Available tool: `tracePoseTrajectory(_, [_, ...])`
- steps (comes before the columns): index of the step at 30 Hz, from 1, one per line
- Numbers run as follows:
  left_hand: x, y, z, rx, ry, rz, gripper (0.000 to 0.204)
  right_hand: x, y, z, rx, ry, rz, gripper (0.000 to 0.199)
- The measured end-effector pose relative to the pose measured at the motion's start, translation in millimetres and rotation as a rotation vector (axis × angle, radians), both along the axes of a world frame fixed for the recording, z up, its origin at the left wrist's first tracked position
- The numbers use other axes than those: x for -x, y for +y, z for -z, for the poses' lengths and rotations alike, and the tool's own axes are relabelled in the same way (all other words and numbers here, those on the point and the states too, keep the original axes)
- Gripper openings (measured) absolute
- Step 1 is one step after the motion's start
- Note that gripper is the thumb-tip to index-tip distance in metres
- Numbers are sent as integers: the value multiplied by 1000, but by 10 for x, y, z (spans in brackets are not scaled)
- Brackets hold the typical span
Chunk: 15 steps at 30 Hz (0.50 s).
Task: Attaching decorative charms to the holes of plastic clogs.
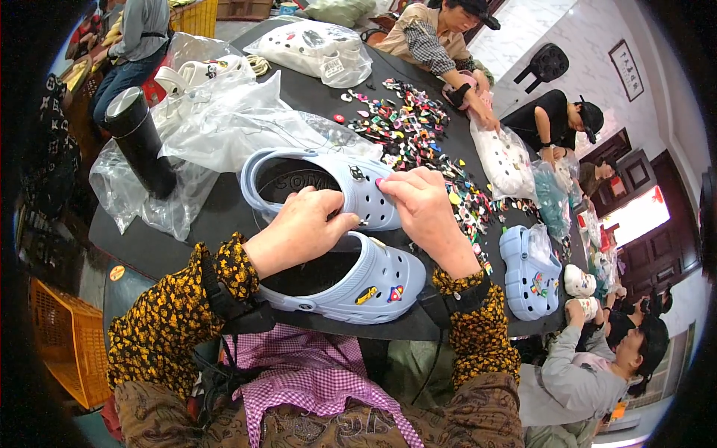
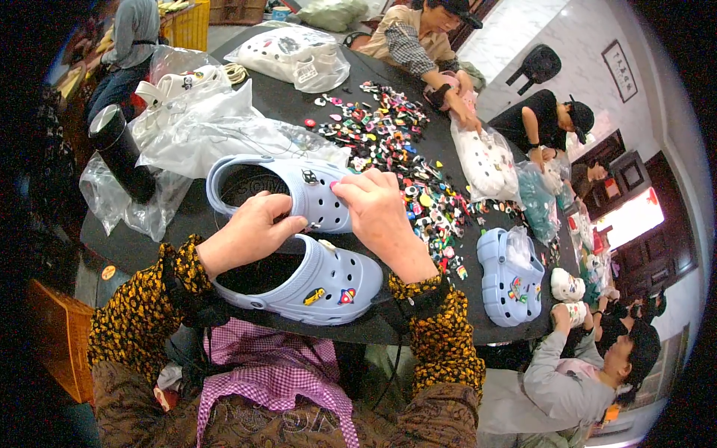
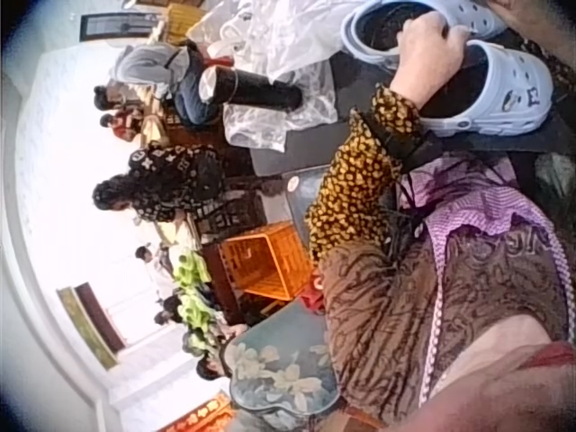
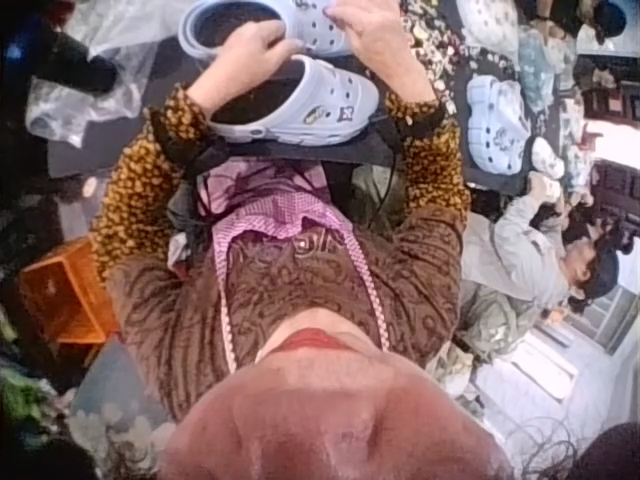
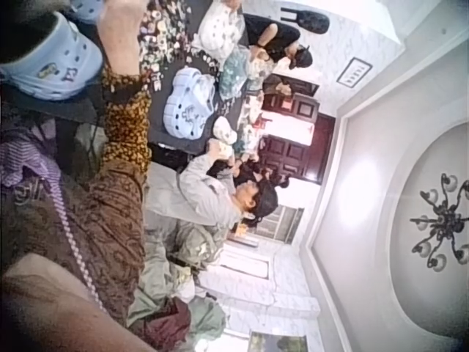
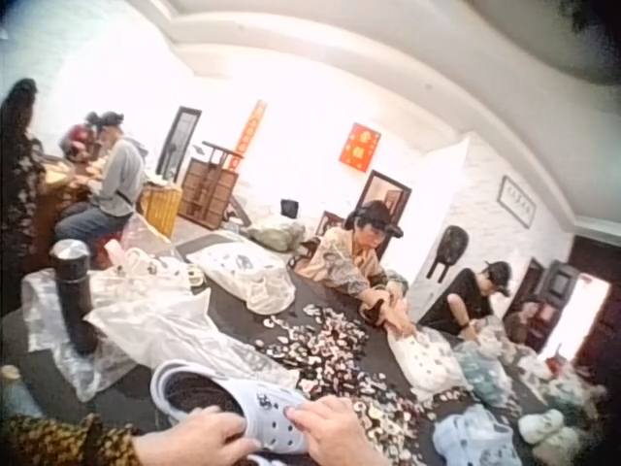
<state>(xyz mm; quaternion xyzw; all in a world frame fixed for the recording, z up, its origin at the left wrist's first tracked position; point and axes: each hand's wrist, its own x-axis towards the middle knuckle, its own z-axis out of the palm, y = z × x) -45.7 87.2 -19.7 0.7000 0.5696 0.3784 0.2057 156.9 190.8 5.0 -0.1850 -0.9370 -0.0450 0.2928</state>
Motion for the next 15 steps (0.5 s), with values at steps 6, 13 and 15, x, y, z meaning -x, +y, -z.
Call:
tracePoseTrajectory(6, [3,13,51,-25,-5,-5,33,-17,-141,-135,-55,-53,16,23])
tracePoseTrajectory(13, [-15,17,11,-29,-5,-6,31,5,-293,-188,-61,-149,32,27])
tracePoseTrajectory(15, [5,2,16,-8,-20,2,31,65,-330,-186,-131,-176,0,26])
